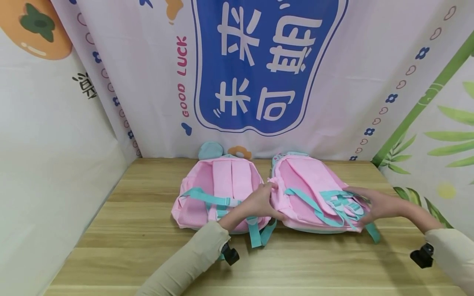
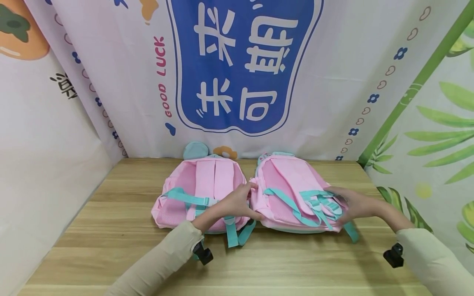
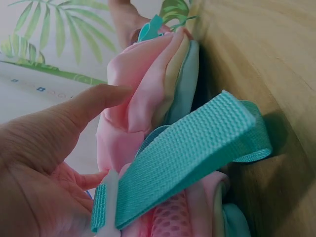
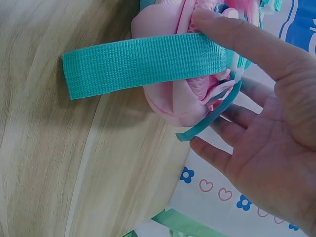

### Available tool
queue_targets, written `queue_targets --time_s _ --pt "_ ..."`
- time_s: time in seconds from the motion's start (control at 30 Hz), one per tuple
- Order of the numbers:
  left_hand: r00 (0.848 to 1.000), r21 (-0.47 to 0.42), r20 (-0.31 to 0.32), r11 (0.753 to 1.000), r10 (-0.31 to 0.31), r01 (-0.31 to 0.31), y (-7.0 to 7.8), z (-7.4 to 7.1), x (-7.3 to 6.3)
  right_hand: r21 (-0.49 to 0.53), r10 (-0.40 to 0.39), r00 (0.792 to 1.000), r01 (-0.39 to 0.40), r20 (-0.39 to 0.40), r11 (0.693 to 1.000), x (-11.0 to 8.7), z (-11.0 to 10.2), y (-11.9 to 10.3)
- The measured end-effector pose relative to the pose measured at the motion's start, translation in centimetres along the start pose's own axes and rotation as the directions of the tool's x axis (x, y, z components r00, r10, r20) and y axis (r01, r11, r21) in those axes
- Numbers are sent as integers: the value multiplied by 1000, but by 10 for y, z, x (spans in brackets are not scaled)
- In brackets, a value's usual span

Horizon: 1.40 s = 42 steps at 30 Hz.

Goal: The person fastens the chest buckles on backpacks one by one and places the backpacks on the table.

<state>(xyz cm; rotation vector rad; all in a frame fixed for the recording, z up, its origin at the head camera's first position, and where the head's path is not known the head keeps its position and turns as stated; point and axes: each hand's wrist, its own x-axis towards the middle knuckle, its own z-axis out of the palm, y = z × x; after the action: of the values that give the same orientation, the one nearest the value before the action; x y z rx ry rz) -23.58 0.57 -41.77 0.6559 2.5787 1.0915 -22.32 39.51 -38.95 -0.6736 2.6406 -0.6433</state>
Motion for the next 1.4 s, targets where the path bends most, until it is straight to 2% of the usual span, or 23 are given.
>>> queue_targets --time_s 0.13,0.4,0.8,1.07,1.4 --pt "999 22 8 999 -33 33 1 2 0 0 3 1000 -3 -3 1000 -1 0 3" --pt "998 64 -26 996 -64 66 2 7 0 -29 -8 1000 7 -11 1000 1 1 8" --pt "987 104 -39 981 -159 162 9 3 -2 -15 -2 1000 2 -17 1000 4 4 6" --pt "980 89 -19 976 -197 198 7 1 -2 -30 -3 1000 2 -9 1000 7 5 -5" --pt "981 165 -19 967 -195 195 7 0 1 -70 5 1000 -6 -2 998 10 7 -11"
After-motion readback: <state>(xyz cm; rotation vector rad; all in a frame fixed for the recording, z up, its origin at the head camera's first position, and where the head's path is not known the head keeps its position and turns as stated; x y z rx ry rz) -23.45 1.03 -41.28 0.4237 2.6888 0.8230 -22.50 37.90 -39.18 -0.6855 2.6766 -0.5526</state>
